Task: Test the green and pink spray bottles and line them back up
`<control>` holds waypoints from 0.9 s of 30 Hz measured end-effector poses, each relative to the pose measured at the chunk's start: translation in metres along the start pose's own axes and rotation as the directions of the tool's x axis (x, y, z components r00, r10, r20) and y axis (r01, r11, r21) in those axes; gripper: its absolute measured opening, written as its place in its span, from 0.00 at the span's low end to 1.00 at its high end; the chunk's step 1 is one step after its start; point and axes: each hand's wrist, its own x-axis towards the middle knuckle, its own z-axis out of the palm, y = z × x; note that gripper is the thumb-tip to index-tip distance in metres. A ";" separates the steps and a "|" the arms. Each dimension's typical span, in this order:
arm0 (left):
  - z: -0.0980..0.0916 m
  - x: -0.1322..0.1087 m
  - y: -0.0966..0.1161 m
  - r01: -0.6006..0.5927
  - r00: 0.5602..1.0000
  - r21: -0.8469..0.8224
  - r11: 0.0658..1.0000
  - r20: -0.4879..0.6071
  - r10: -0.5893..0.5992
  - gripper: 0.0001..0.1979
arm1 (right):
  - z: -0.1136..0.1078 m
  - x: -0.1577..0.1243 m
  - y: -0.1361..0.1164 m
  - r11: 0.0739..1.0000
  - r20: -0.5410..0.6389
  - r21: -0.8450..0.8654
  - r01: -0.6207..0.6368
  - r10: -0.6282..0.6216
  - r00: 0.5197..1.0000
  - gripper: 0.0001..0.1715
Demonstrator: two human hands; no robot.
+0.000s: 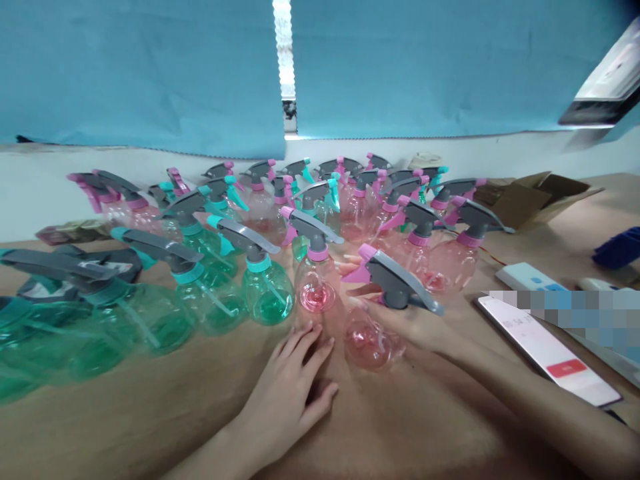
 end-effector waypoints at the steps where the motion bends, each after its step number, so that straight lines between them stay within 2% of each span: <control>1: 0.000 0.000 0.000 0.003 1.000 0.000 1.000 -0.001 -0.003 0.24 | 0.000 0.000 0.000 1.000 0.004 0.002 0.003 -0.003 1.000 0.32; 20: -0.001 0.000 0.000 0.009 1.000 -0.014 1.000 -0.005 -0.009 0.23 | 0.000 0.001 -0.003 1.000 0.042 -0.023 0.009 -0.008 0.999 0.27; 27: -0.001 0.001 0.001 0.004 1.000 -0.021 1.000 -0.005 -0.004 0.24 | 0.001 0.001 -0.003 1.000 0.019 -0.013 0.019 -0.019 1.000 0.25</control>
